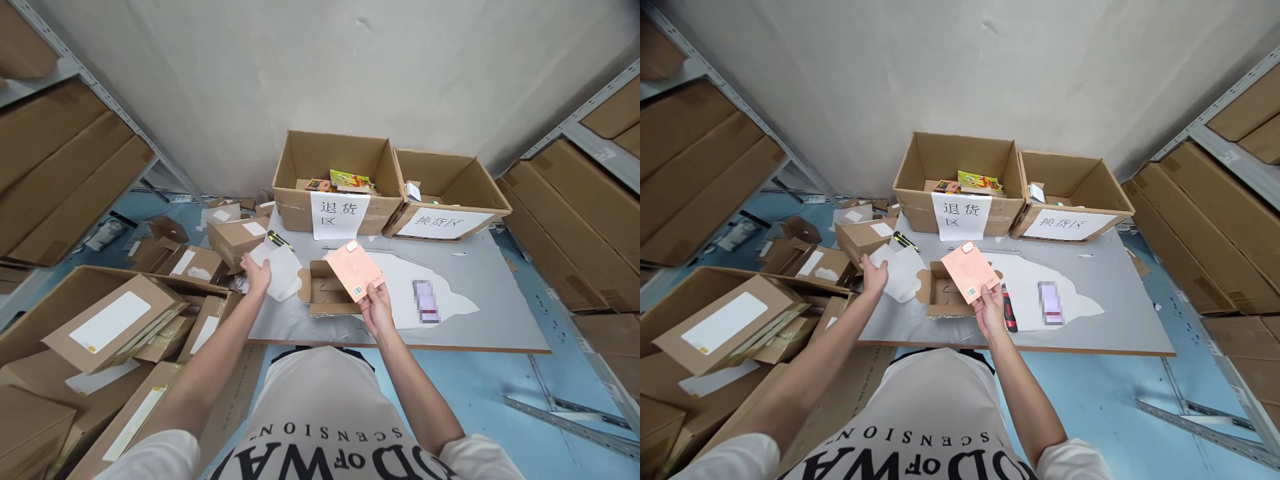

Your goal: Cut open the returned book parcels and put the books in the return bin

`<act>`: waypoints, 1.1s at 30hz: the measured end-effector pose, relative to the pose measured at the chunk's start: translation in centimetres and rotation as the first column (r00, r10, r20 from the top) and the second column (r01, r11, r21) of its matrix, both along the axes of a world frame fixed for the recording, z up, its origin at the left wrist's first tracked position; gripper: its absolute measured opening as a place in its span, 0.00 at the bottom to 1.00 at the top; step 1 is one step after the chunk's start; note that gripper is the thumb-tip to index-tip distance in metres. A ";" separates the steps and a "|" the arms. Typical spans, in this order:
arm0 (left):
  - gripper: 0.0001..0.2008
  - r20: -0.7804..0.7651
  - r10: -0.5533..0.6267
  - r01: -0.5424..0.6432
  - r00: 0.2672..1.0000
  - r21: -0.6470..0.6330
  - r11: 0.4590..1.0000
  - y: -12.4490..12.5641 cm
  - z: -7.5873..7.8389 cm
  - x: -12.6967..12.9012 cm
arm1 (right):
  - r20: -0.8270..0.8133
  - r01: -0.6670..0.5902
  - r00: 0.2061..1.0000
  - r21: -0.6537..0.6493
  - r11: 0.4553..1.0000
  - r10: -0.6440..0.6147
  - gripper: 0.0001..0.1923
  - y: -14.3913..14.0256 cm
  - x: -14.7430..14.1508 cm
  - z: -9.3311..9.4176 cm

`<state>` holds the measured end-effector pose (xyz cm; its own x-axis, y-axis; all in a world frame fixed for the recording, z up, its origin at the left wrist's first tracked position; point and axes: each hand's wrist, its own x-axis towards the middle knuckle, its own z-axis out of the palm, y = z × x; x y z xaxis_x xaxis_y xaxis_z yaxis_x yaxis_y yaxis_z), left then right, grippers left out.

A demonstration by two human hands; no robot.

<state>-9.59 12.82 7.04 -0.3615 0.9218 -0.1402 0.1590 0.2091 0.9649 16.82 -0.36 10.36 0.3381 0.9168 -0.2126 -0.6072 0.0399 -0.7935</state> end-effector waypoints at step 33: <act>0.21 0.744 -0.393 0.556 0.540 0.036 0.831 -7.8 6.1 9.6 | 0.219 -0.260 0.929 -0.192 0.946 0.299 0.25 -0.2 1.5 1.5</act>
<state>0.05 5.04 13.11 0.4054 0.8526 -0.3296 -0.4080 0.4915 0.7694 18.31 -0.56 11.81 0.1319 0.9431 -0.3053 -0.3645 -0.2403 -0.8997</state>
